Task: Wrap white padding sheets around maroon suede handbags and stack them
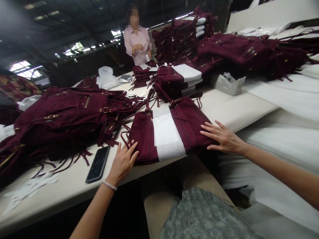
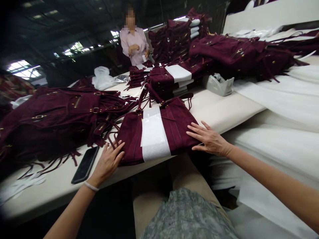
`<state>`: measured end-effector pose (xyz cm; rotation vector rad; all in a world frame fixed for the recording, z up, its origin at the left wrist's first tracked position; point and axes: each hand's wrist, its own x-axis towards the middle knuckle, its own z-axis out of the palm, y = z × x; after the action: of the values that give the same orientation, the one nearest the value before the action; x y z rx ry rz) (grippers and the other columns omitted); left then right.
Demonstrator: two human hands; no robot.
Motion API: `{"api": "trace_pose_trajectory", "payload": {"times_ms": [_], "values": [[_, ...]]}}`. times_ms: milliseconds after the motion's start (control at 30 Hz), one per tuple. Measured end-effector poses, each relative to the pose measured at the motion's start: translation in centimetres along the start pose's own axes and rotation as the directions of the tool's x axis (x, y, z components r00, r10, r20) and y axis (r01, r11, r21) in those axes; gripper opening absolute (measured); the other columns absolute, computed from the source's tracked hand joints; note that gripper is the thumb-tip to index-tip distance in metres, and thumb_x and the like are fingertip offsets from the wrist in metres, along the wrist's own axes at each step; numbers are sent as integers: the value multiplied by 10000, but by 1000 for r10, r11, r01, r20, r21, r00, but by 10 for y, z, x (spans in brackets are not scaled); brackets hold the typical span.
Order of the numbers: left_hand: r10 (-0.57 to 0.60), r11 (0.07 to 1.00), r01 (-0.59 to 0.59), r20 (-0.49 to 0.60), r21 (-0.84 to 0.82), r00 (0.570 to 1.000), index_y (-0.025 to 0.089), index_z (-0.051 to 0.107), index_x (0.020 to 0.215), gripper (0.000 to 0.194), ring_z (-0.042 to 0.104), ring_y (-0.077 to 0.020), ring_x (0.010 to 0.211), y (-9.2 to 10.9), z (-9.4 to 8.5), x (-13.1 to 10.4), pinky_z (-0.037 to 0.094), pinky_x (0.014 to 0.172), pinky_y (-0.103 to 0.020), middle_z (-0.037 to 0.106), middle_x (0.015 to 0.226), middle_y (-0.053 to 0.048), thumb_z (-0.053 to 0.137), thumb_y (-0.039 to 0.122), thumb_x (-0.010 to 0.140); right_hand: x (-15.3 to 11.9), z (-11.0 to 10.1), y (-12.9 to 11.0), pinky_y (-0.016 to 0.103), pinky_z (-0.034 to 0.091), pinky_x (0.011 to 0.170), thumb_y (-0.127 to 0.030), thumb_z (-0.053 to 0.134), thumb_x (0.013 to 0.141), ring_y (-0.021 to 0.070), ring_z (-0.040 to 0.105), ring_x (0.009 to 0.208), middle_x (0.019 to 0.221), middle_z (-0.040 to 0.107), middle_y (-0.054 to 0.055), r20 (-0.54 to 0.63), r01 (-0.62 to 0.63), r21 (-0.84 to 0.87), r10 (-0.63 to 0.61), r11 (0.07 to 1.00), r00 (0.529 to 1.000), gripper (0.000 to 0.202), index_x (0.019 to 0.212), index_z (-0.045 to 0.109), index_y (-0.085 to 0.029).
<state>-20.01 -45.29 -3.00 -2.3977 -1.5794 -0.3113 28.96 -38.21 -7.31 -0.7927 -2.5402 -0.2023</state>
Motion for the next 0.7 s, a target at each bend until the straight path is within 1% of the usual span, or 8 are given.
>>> {"api": "trace_pose_trajectory", "payload": {"times_ms": [100,233,300,367,433,500,600,700], "values": [[52,998,-47,-96,45,994,158,518,1337,441,330,-333,1412,23,-16,2,179,1159,-634,435,1465,-185,433,411,987,7,-9,4,541,251,1170,-212,544,935,257,415,1373,1450,496,102,-13,66,-7,-66,998,998,526,1451,441,-219],[-6,996,32,-295,83,955,141,594,1234,401,407,-371,1339,74,-38,15,332,1095,-594,450,1384,-219,617,370,906,26,-19,16,444,377,1127,-115,467,948,184,579,1222,1278,651,38,-94,144,-27,-146,989,985,393,1292,607,-241],[-26,993,68,-398,93,917,152,624,1172,365,438,-374,1299,101,-48,27,385,1056,-569,478,1322,-206,683,337,862,35,-25,26,423,408,1107,-90,446,948,170,608,1183,1236,676,27,-128,126,-57,-132,990,983,378,1228,651,-239],[26,997,9,-448,75,894,164,612,1177,367,420,-370,1313,128,-52,46,376,1066,-569,465,1342,-198,696,317,853,42,-28,38,423,427,1092,-70,436,941,172,614,1173,1221,683,22,-152,79,-90,-92,993,984,388,1209,664,-234],[113,993,-120,-406,9,907,152,560,1241,407,387,-348,1350,153,-49,73,359,1099,-548,434,1400,-205,658,319,883,44,-25,50,419,457,1065,-52,431,926,184,610,1181,1221,683,20,-159,28,-109,-45,994,986,412,1218,663,-227],[164,974,-201,-299,-100,940,118,502,1292,454,397,-320,1351,175,-37,103,374,1108,-503,447,1410,-215,608,346,915,41,-17,58,396,491,1032,-47,434,908,191,601,1193,1231,679,28,-142,-5,-92,-8,996,990,431,1238,653,-215],[155,961,-181,-137,-207,978,83,498,1275,487,476,-302,1276,202,-10,143,417,1077,-440,521,1339,-210,613,384,909,33,-7,63,378,496,1032,-128,507,909,206,569,1230,1274,654,62,-110,-25,-14,23,1000,994,399,1288,620,-183],[124,974,-125,-18,-191,992,72,493,1278,524,545,-287,1156,219,9,168,463,999,-390,563,1251,-181,673,346,869,30,-7,66,399,469,1060,-249,625,881,234,525,1260,1305,628,89,-75,2,60,3,998,997,464,1336,576,-167]]}}
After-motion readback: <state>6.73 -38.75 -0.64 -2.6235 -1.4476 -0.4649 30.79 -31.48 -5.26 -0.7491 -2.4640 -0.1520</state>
